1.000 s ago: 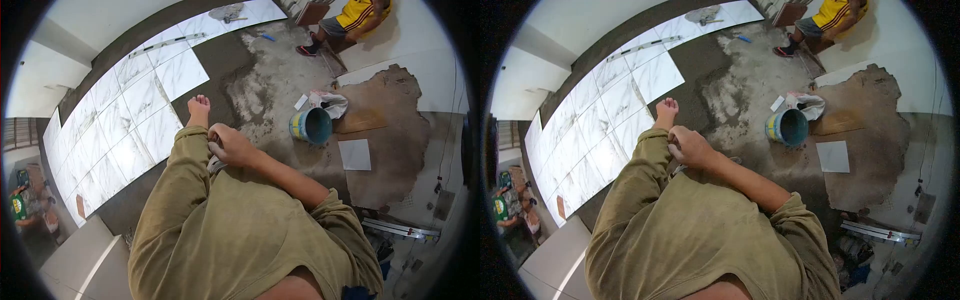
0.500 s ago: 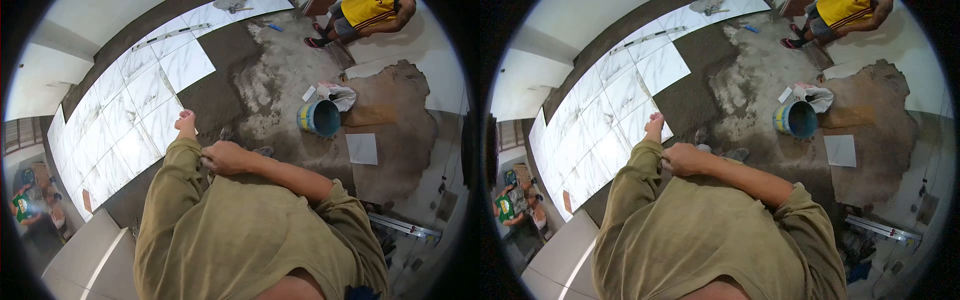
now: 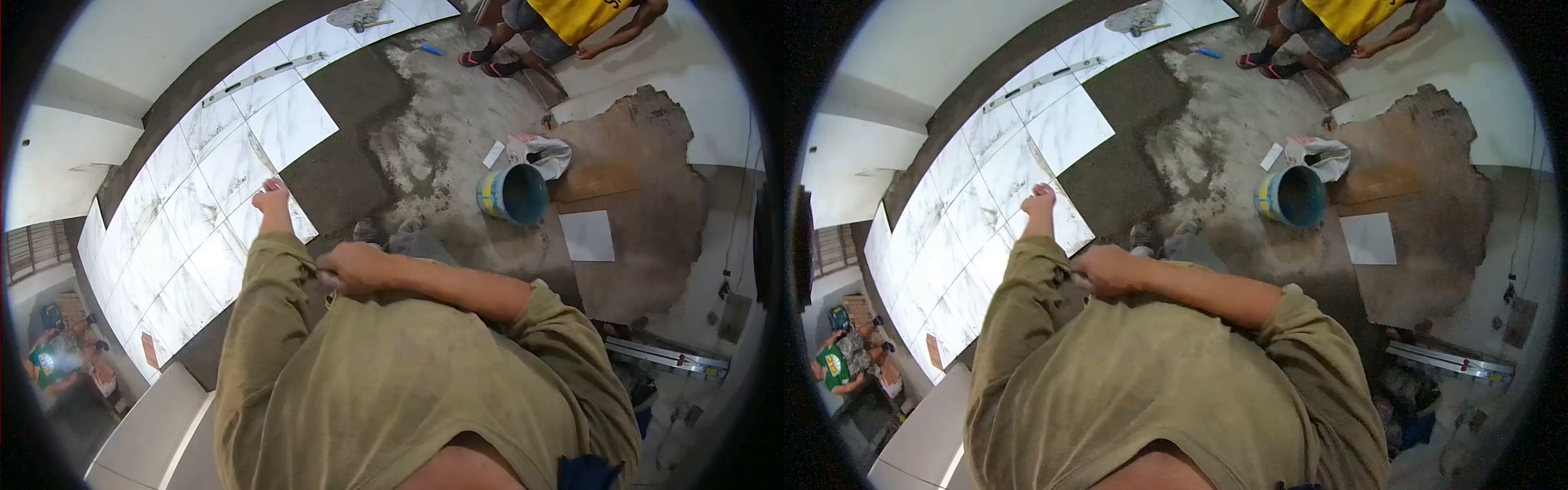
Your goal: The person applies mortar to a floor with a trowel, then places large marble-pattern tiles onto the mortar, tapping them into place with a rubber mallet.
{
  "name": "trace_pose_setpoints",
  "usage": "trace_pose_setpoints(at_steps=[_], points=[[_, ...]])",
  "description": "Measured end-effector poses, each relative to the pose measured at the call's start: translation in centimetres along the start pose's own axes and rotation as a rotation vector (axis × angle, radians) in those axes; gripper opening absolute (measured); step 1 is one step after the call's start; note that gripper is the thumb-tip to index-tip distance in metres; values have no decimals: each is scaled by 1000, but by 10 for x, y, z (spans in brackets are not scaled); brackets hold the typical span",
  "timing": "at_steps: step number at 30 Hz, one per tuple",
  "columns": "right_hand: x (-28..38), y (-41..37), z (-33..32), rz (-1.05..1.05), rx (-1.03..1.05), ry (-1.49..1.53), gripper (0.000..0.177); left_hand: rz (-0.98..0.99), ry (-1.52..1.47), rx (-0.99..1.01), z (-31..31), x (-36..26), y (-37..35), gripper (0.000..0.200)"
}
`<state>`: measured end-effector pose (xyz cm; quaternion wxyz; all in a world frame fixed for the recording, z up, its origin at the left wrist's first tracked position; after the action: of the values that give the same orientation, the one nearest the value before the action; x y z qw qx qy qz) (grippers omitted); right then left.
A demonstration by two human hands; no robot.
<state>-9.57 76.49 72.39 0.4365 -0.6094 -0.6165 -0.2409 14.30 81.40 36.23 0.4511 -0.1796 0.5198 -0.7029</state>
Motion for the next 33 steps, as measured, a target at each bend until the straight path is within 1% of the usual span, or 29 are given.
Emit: trace_pose_setpoints(at_steps=[1, 2, 3, 4, 5, 6, 7, 8, 9, 10, 11, 12, 13, 14, 15, 16, 17, 19, 21, 23, 24, 25, 27, 28, 29, 30, 31, 32, 33], points=[[-7, 4, -10, -7, -11, 31, 24, -34, -208, -58, 13, 7, -16, 22], [-11, 5, -19, -23, -20, 60, 25, -32, -223, -56, 25, 16, -35, 22], [-9, 0, -24, -35, -15, 59, 25, 48, -40, 38, 45, 17, -56, 22], [2, -5, -26, -80, 57, 64, 22, 131, 147, 135, 65, 16, -67, 21], [11, -10, -31, -124, 127, 65, 20, 144, 143, 147, 72, 16, -79, 21], [15, -17, -45, -137, 122, 58, 20, 260, 604, 221, 83, 12, -90, 21], [15, -28, -53, -136, 191, -9, 19, 375, 1065, 282, 95, 16, -100, 21], [10, -36, -58, -132, 258, -74, 18, 386, 1289, 361, 97, 14, -80, 25], [-2, -39, -64, -139, 255, -80, 18, 563, 1456, 434, 98, 10, -78, 28], [-21, -40, -75, -138, 142, -123, 17, 711, 1675, 422, 95, 7, -85, 28], [-35, -42, -89, -137, 27, -166, 16, 761, 1775, 395, 81, 4, -87, 26], [-45, -46, -99, -143, 22, -166, 16, 815, 1875, 367, 66, 4, -87, 24], [-59, -49, -119, -106, -64, -108, 15, 822, 1879, 309, 43, 0, -81, 23], [-73, -52, -136, -63, -154, -39, 14, 813, 1916, 246, 21, 0, -93, 23], [-82, -52, -143, -55, -175, -14, 14, 740, 1861, 224, -12, -4, -82, 23], [-97, -52, -153, 9, -227, 59, 14, 716, 1989, 348, -39, -1, -69, 17], [-114, -52, -168, 70, -277, 116, 14, 698, 2100, 484, -65, 4, -58, 19], [-132, -49, -189, 108, -296, 112, 14, 182, 2135, 230, -136, 4, -56, 26], [-156, -37, -208, 143, -302, 113, 15, 156, 2147, 297, -136, 19, -99, 23], [-186, -16, -217, 146, -160, 27, 19, 7, 2030, 175, -152, 18, -94, 19], [-200, -4, -232, 149, -167, 26, 19, -117, 1801, 97, -165, 18, -75, 18], [-216, 11, -243, 180, -119, -14, 22, -230, 1574, 26, -153, 24, -64, 18], [-249, 48, -274, 230, -96, -44, 24, -152, 1514, -154, -104, 35, -57, 19], [-267, 71, -290, 243, -86, -95, 25, 12, 1490, -314, -66, 43, -62, 17], [-284, 89, -299, 252, -54, -140, 26, -27, 1470, -213, -31, 59, -40, 16], [-310, 106, -308, 320, -28, -93, 27, -64, 1447, -133, -10, 61, -20, 16], [-336, 124, -323, 386, -11, -44, 28, -82, 1335, 65, 30, 74, -3, 16], [-355, 133, -340, 443, 31, -77, 29, 66, 1361, 118, 88, 85, -7, 19], [-377, 138, -363, 501, 65, -122, 30, 182, 1448, 145, 157, 106, -42, 29]])
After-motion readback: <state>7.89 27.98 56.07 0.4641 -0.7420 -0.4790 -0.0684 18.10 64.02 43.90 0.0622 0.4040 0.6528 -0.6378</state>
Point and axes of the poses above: each hand's wrist, its own y-axis towards the middle knuckle, its own z-axis out of the palm, x = y × z, the point moved 10 cm from there along y, towards the middle knuckle, and after that the axes turned 5 degrees about y, right-handed, at the moved point
